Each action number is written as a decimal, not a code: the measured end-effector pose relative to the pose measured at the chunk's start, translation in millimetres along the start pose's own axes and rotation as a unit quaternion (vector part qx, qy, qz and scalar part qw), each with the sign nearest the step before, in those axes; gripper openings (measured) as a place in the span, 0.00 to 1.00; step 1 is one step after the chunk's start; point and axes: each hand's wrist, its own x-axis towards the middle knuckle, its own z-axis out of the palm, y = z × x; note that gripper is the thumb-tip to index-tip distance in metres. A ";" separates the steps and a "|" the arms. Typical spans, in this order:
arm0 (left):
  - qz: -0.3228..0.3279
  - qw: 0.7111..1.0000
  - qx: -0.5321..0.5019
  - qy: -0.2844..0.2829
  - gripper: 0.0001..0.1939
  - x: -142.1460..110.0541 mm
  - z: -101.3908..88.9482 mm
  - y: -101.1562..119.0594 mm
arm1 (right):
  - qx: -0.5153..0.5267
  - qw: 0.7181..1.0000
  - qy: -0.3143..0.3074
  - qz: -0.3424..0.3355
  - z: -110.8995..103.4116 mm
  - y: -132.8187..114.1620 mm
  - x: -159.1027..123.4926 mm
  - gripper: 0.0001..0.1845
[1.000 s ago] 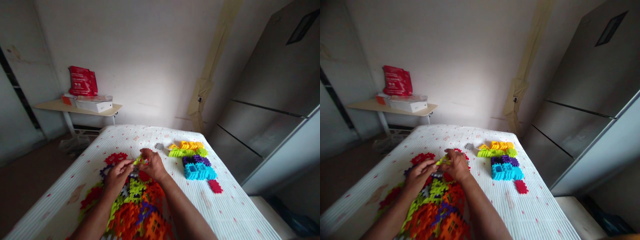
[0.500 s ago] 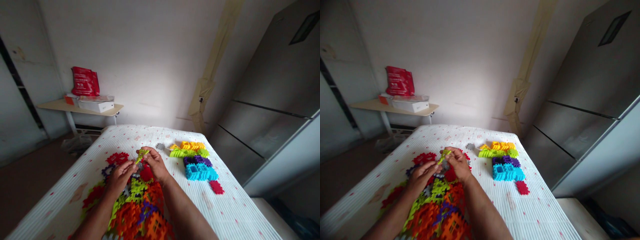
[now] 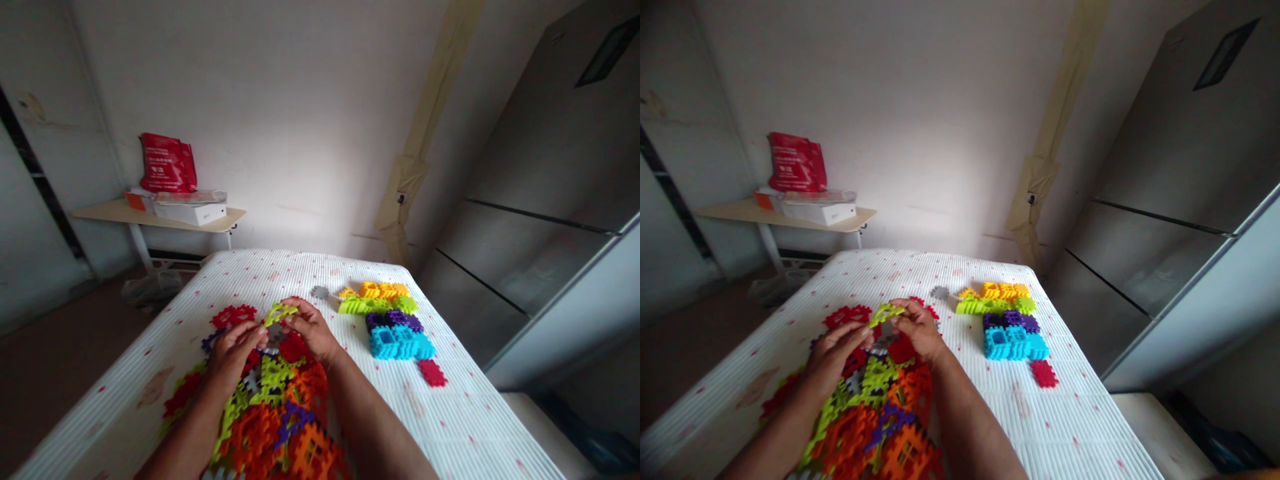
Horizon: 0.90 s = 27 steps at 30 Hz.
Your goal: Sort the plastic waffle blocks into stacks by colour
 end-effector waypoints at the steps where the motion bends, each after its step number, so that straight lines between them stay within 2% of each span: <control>1: 0.000 1.000 0.000 0.003 0.16 -0.2 -0.1 0.2 | -0.003 1.000 -0.006 -0.003 -2.0 0.8 0.8 0.21; 4: 0.003 1.000 0.004 0.004 0.15 -0.6 0.1 0.6 | -0.053 0.998 -0.009 -0.021 -7.8 2.1 1.8 0.20; 7: 0.004 1.000 0.011 0.001 0.15 -0.4 0.4 0.5 | -0.203 0.976 0.013 -0.076 -11.7 -5.1 -0.7 0.24; 9: 0.004 1.000 0.018 -0.003 0.16 0.0 0.4 0.1 | -0.345 0.931 0.007 -0.118 -12.1 -15.9 -3.8 0.28; 12: 0.010 0.999 0.036 -0.018 0.16 0.0 0.7 -0.8 | -0.529 0.838 -0.021 -0.131 -7.7 -34.9 -8.0 0.29; 14: 0.014 0.998 0.050 -0.033 0.15 -0.5 1.1 -1.5 | -0.604 0.787 -0.037 -0.116 -2.3 -44.8 -9.5 0.25; 16: 0.018 0.997 0.064 -0.043 0.14 -1.2 1.4 -1.8 | -0.646 0.754 -0.057 -0.103 3.1 -50.7 -9.8 0.23; 19: 0.023 0.995 0.078 -0.050 0.14 -1.9 1.7 -1.7 | -0.668 0.733 -0.081 -0.102 6.3 -55.6 -9.0 0.19; 22: 0.021 0.995 0.080 -0.052 0.16 -2.0 2.1 -1.2 | -0.673 0.725 -0.096 -0.107 -3.0 -63.3 -7.2 0.16; 24: 0.015 0.996 0.078 -0.048 0.18 -1.8 2.6 -1.1 | -0.681 0.720 -0.096 -0.090 -19.2 -71.1 -4.9 0.16; 27: 0.011 0.997 0.071 -0.042 0.20 -1.3 3.4 -1.4 | -0.711 0.699 -0.079 -0.011 -56.8 -81.2 0.5 0.19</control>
